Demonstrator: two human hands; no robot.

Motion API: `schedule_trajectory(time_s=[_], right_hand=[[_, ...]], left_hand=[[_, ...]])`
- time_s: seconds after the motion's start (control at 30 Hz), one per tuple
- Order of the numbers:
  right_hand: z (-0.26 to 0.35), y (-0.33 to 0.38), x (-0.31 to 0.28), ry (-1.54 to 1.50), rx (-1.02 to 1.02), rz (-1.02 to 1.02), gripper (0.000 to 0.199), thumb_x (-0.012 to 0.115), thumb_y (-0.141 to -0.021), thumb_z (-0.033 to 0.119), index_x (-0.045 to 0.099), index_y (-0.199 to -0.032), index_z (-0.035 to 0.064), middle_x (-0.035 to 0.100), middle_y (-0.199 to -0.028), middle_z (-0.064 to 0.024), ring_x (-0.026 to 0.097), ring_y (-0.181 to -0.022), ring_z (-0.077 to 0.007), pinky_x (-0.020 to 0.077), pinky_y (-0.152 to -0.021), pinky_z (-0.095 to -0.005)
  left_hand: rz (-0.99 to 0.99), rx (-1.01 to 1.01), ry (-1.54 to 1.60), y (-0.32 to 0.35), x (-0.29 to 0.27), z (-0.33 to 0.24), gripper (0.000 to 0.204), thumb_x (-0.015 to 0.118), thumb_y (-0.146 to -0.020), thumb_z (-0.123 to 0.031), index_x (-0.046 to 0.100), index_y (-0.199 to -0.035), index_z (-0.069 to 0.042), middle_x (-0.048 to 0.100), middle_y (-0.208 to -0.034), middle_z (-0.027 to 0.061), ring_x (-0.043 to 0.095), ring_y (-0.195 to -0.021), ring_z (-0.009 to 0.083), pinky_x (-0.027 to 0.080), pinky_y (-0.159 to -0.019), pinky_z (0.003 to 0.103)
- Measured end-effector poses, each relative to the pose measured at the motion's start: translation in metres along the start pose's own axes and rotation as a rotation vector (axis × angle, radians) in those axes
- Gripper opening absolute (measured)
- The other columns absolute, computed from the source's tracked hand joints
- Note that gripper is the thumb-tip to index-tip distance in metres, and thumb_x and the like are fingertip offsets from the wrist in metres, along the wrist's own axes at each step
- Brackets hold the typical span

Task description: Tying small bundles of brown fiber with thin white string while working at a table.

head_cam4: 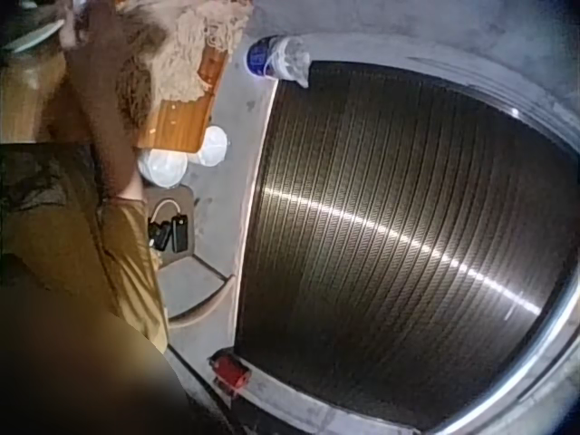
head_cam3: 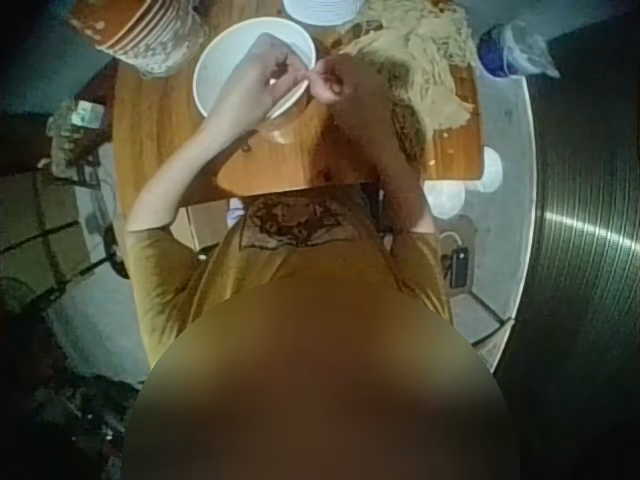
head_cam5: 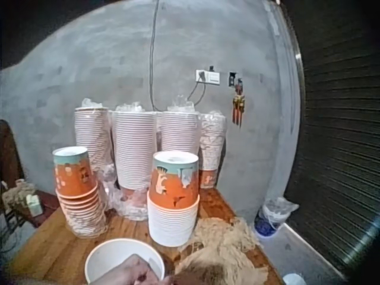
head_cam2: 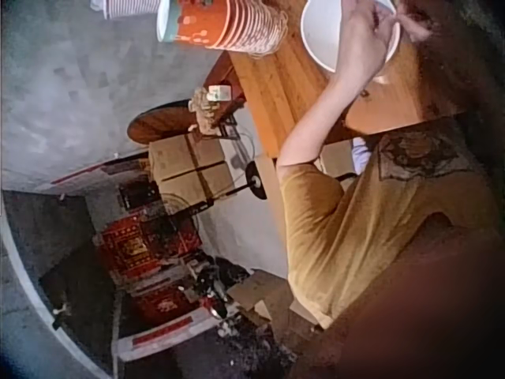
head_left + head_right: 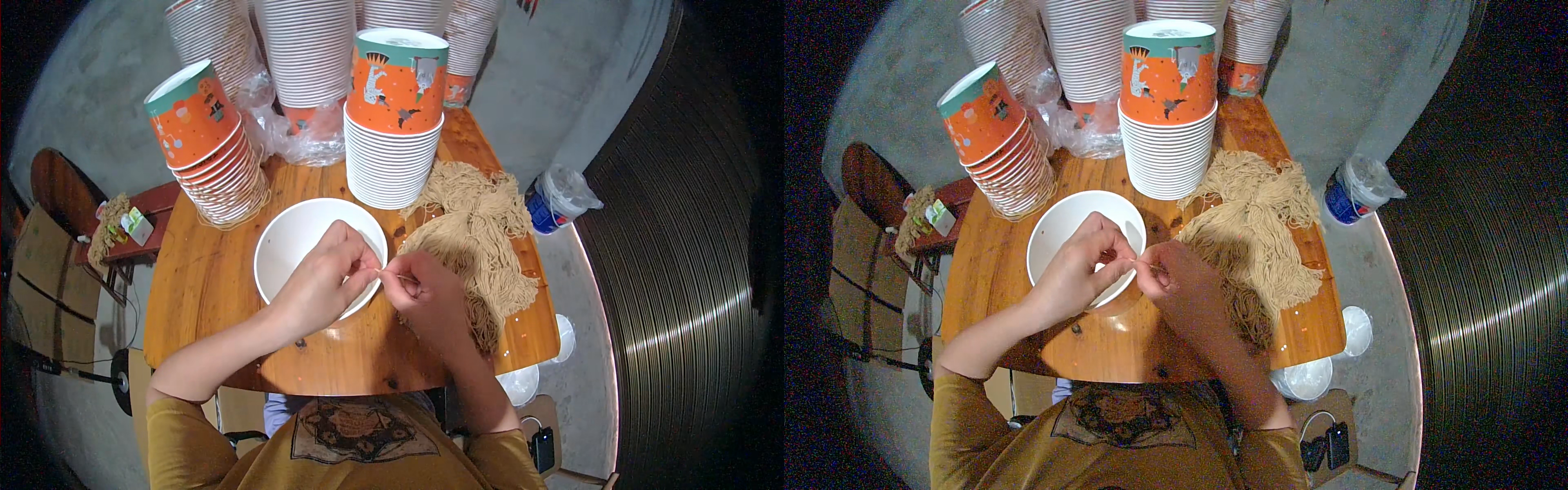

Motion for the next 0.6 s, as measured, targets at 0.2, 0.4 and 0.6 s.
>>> schedule_trajectory(time_s=[0.2,0.4,0.6], right_hand=[[-0.013,0.002,0.005,-0.103,0.081,-0.024,0.012,0.07,-0.079,0.011,0.059,-0.084,0.0067,0.058,-0.064,-0.005,0.057,-0.054,-0.0137,0.0463,-0.052,-0.0284],[0.0,0.004,0.004,0.007,0.046,-0.027,0.011,0.069,-0.08,0.013,0.06,-0.084,0.0074,0.059,-0.068,-0.0067,0.059,-0.056,-0.0185,0.0474,-0.053,-0.0317],[0.011,0.008,0.004,0.097,-0.047,-0.044,0.013,0.07,-0.079,0.013,0.059,-0.083,0.0073,0.06,-0.074,-0.0087,0.062,-0.061,-0.0248,0.0496,-0.054,-0.036]], left_hand=[[-0.039,0.125,-0.113,0.002,0.0,-0.016,0.01,0.058,-0.085,-0.002,0.053,-0.094,0.0,0.047,-0.095,0.0153,0.055,-0.083,0.0348,0.046,-0.07,0.041],[-0.064,0.114,-0.291,0.003,-0.002,-0.013,0.009,0.063,-0.084,-0.004,0.056,-0.09,-0.002,0.052,-0.086,0.0117,0.058,-0.077,0.0289,0.047,-0.066,0.036],[-0.027,-0.059,-0.053,0.002,-0.001,0.002,0.008,0.06,-0.086,-0.006,0.055,-0.086,0.0,0.059,-0.08,0.0133,0.06,-0.075,0.03,0.048,-0.067,0.036]])
Point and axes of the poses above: each hand's wrist, its own y-axis away from the middle knuckle, its own x-axis out of the palm, z = x × y, the point moved 9 cm from there along -y, towards the middle knuckle
